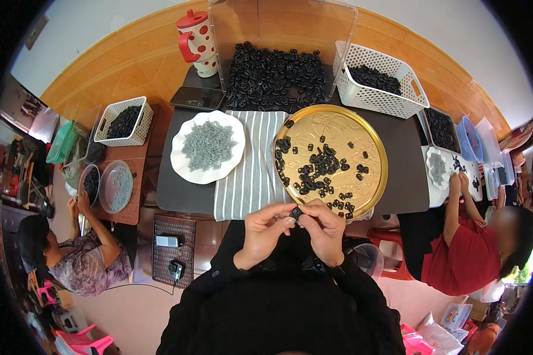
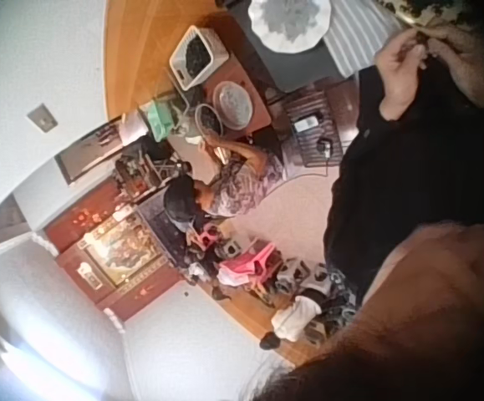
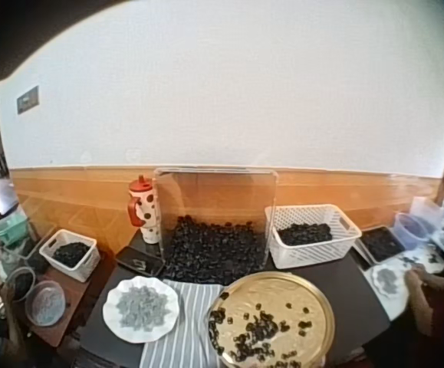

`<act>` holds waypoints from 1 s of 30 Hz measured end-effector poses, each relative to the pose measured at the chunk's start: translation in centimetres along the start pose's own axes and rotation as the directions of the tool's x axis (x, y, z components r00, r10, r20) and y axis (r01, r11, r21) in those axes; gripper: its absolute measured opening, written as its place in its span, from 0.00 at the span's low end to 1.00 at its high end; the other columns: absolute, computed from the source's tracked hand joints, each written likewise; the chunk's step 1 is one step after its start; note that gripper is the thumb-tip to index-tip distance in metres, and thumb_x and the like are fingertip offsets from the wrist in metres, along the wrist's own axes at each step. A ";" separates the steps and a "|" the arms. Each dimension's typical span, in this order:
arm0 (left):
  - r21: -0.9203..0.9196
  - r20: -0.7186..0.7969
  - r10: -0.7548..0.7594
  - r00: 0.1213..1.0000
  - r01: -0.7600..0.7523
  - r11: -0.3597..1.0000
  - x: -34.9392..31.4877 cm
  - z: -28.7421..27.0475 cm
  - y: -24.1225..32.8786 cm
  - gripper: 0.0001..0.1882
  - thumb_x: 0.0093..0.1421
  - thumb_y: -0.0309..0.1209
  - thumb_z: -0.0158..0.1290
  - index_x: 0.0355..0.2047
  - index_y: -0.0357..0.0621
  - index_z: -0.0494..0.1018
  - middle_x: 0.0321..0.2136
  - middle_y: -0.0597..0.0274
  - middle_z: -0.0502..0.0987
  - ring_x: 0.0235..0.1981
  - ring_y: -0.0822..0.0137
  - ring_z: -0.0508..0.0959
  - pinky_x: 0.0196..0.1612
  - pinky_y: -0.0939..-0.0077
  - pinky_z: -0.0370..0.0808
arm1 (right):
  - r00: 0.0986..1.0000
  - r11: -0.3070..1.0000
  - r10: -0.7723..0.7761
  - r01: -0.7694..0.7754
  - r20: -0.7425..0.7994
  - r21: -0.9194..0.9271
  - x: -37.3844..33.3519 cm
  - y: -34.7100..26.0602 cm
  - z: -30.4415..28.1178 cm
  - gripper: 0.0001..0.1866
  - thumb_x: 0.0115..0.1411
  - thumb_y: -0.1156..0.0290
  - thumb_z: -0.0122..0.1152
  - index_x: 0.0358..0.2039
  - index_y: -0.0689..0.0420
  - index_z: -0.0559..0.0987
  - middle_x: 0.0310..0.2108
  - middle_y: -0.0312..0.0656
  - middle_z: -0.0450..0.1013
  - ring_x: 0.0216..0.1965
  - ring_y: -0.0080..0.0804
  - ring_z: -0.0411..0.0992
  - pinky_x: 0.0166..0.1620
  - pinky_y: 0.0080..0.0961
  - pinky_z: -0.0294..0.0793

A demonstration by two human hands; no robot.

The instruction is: The person sorts small black pellets from a gold tray into a white plate by hand.

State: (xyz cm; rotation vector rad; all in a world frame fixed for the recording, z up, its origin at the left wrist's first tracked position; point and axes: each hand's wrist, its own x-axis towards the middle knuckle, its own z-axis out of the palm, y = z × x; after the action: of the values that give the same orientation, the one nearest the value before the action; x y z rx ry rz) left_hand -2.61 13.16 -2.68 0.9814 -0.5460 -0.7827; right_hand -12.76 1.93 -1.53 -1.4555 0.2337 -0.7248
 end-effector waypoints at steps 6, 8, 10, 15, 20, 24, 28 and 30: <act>0.012 -0.038 0.032 0.999 -0.031 0.999 0.0 0.4 0.2 0.14 0.57 0.16 0.53 0.45 0.34 0.74 0.33 0.59 0.76 0.28 0.76 0.74 0.28 0.86 0.71 | 0.992 0.984 -0.124 0.125 0.015 -0.125 -0.1 0.0 0.2 0.19 0.53 0.89 0.58 0.46 0.62 0.75 0.36 0.42 0.71 0.33 0.24 0.71 0.35 0.15 0.69; 0.011 -0.028 0.057 0.998 -0.057 0.998 0.0 0.2 -0.1 0.15 0.57 0.16 0.53 0.45 0.34 0.75 0.33 0.59 0.75 0.27 0.76 0.73 0.29 0.87 0.71 | 0.992 0.984 -0.123 0.121 -0.011 -0.134 -0.3 0.2 0.5 0.18 0.53 0.88 0.57 0.46 0.64 0.75 0.36 0.42 0.71 0.33 0.24 0.71 0.36 0.16 0.69; -0.001 -0.034 0.055 0.998 -0.055 0.999 -0.1 0.4 -0.1 0.15 0.57 0.15 0.52 0.45 0.34 0.75 0.33 0.59 0.75 0.27 0.76 0.72 0.29 0.87 0.70 | 0.992 0.983 -0.122 0.116 -0.038 -0.145 -0.5 0.3 0.7 0.17 0.54 0.88 0.57 0.45 0.65 0.76 0.36 0.42 0.71 0.33 0.24 0.70 0.37 0.17 0.69; -0.007 -0.032 0.054 0.998 -0.054 0.999 -0.1 0.5 -0.4 0.16 0.56 0.15 0.52 0.46 0.34 0.74 0.33 0.59 0.74 0.28 0.75 0.72 0.29 0.86 0.70 | 0.985 0.974 -0.149 0.131 -0.087 -0.183 -0.6 0.1 1.2 0.16 0.54 0.88 0.56 0.44 0.66 0.75 0.36 0.43 0.70 0.33 0.25 0.70 0.37 0.17 0.69; -0.020 -0.027 0.060 0.998 -0.060 0.998 -0.2 0.5 -0.6 0.16 0.57 0.15 0.52 0.47 0.34 0.74 0.34 0.59 0.74 0.29 0.75 0.73 0.29 0.86 0.71 | 0.982 0.965 -0.166 0.144 -0.089 -0.218 -0.7 -0.1 1.3 0.14 0.56 0.88 0.54 0.44 0.67 0.75 0.35 0.42 0.70 0.33 0.24 0.69 0.37 0.16 0.69; -0.017 -0.018 0.044 0.999 -0.044 0.999 -0.1 0.6 -0.3 0.16 0.57 0.15 0.52 0.47 0.34 0.74 0.33 0.60 0.74 0.30 0.75 0.73 0.29 0.86 0.71 | 0.988 0.975 -0.114 0.091 -0.105 -0.201 -0.7 -0.2 1.0 0.14 0.56 0.88 0.53 0.43 0.66 0.76 0.34 0.42 0.71 0.34 0.24 0.70 0.37 0.15 0.69; -0.016 -0.005 0.036 0.999 -0.036 0.999 0.1 0.4 -0.3 0.16 0.57 0.15 0.52 0.47 0.35 0.74 0.33 0.60 0.75 0.30 0.75 0.73 0.29 0.86 0.71 | 0.992 0.982 -0.080 0.061 -0.100 -0.181 -0.6 -0.2 1.1 0.13 0.58 0.87 0.51 0.45 0.68 0.74 0.35 0.40 0.70 0.34 0.23 0.69 0.38 0.16 0.68; -0.029 -0.007 0.022 1.000 -0.022 0.999 0.2 0.3 -0.3 0.16 0.57 0.15 0.52 0.47 0.35 0.74 0.33 0.60 0.75 0.29 0.76 0.73 0.29 0.86 0.70 | 0.991 0.986 -0.101 0.089 -0.085 -0.141 -0.6 -0.1 1.1 0.15 0.58 0.86 0.52 0.46 0.67 0.74 0.36 0.41 0.69 0.34 0.23 0.69 0.39 0.16 0.68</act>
State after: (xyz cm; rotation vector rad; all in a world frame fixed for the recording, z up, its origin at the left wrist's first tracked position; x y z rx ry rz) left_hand -2.77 12.73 -2.80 0.9493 -0.5370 -0.7659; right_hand -12.62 3.12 -1.47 -1.5739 0.2912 -0.8688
